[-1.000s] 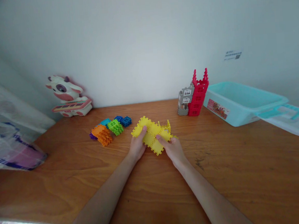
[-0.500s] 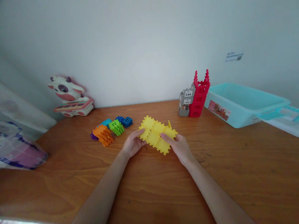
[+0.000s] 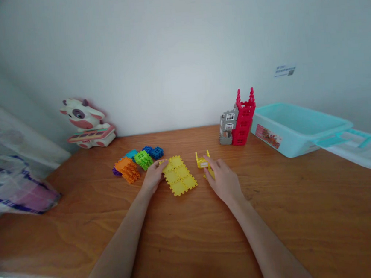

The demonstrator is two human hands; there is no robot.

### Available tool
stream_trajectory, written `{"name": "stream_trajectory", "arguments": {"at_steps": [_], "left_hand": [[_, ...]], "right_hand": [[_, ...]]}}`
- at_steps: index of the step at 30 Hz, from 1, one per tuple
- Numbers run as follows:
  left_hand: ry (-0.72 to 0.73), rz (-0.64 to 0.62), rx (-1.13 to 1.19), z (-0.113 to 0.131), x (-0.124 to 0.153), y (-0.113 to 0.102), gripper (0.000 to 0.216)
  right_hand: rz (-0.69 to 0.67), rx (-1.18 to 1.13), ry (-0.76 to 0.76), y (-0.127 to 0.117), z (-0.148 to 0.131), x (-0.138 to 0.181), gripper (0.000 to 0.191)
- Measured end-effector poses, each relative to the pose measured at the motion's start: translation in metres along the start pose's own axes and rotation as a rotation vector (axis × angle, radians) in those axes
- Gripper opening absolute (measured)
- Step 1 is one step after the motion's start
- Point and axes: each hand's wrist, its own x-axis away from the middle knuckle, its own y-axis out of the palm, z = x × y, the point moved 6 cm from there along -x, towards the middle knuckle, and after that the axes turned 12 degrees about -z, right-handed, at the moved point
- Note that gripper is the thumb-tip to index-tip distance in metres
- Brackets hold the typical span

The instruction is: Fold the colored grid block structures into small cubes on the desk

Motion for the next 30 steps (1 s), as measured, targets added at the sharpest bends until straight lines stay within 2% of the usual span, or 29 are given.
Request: {"name": "stream_trajectory", "arguments": {"at_steps": [2,5,8,11,14,17,20,22,24,25,27,30], "left_hand": [[0.101,0.069,-0.136,0.004,0.001,-0.002,0.038],[0.264,0.156,-0.386,0.015,0.008,-0.001,0.042],[0.432,0.167,-0.612,0.030,0.018,0.010,0.039],[0.533,0.129,-0.693,0.040,0.027,0.023,0.031],[0.510,0.059,-0.574,0.041,0.029,0.036,0.029],[0.392,-0.053,-0.342,0.034,0.029,0.047,0.034],[0.244,-0.254,-0.153,0.025,0.031,0.063,0.045],[0.139,-0.423,-0.108,0.018,0.036,0.075,0.053],[0.065,-0.526,-0.119,0.012,0.040,0.084,0.054],[0.066,-0.532,-0.140,0.011,0.041,0.086,0.051],[0.159,-0.470,-0.212,0.015,0.040,0.086,0.038],[0.341,-0.343,-0.339,0.025,0.039,0.083,0.021]], "right_hand": [[0.007,0.073,-0.025,0.002,0.001,0.000,0.039],[0.043,0.056,-0.048,0.003,0.004,-0.001,0.030],[0.052,0.027,-0.066,0.005,0.006,-0.001,0.018],[0.006,0.012,-0.077,0.008,0.006,-0.001,0.015],[0.014,-0.018,-0.093,0.006,0.002,0.000,0.018],[0.081,-0.079,-0.180,-0.001,-0.009,0.002,0.019],[0.129,-0.143,-0.288,-0.005,-0.022,0.005,0.018],[0.154,-0.189,-0.341,-0.006,-0.029,0.007,0.019],[0.159,-0.251,-0.387,-0.006,-0.034,0.009,0.024],[0.150,-0.290,-0.400,-0.006,-0.036,0.010,0.027],[0.119,-0.394,-0.404,-0.005,-0.038,0.010,0.032],[0.067,-0.641,-0.327,-0.001,-0.036,0.009,0.023]]}}
